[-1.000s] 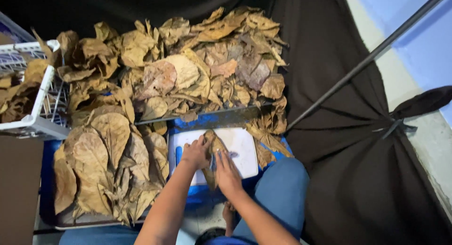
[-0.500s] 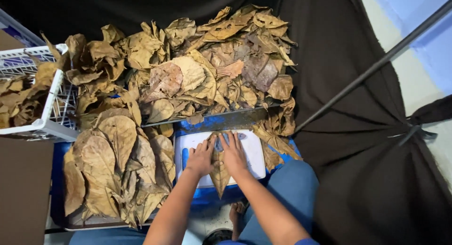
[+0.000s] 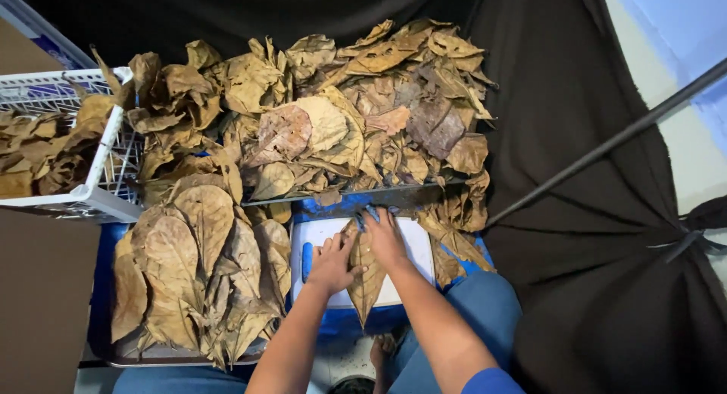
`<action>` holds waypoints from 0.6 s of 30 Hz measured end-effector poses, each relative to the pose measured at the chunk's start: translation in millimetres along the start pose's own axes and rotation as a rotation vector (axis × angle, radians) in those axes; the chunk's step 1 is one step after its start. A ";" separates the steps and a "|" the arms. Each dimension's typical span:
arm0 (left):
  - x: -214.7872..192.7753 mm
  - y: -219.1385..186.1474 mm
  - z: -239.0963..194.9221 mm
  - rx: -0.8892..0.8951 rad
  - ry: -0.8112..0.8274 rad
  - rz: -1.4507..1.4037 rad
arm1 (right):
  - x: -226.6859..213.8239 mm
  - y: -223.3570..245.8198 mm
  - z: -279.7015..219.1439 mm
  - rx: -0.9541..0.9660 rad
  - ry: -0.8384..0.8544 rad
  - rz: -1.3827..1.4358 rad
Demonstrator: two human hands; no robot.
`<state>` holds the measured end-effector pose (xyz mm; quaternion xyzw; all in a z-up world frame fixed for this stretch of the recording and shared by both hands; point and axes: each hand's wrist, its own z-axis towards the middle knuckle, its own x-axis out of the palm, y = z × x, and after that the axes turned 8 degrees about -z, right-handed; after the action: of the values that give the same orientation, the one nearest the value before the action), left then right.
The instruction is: The person sits on the floor and cleans dried leaves using a cloth on a white cutting board. They pick leaves from a pile, wipe them, and place them back. The workspace includes a white basket and a blue bin filled with leaves.
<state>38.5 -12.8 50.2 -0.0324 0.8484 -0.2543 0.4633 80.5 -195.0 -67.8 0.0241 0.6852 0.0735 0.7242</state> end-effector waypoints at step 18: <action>23.8 1.9 27.2 -0.152 0.169 0.110 | -42.6 53.1 -157.2 -0.198 -0.200 0.632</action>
<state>47.2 -29.0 18.9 0.0009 0.9017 -0.1653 0.3996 -82.2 -158.9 -27.9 0.1720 0.5589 0.3576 0.7281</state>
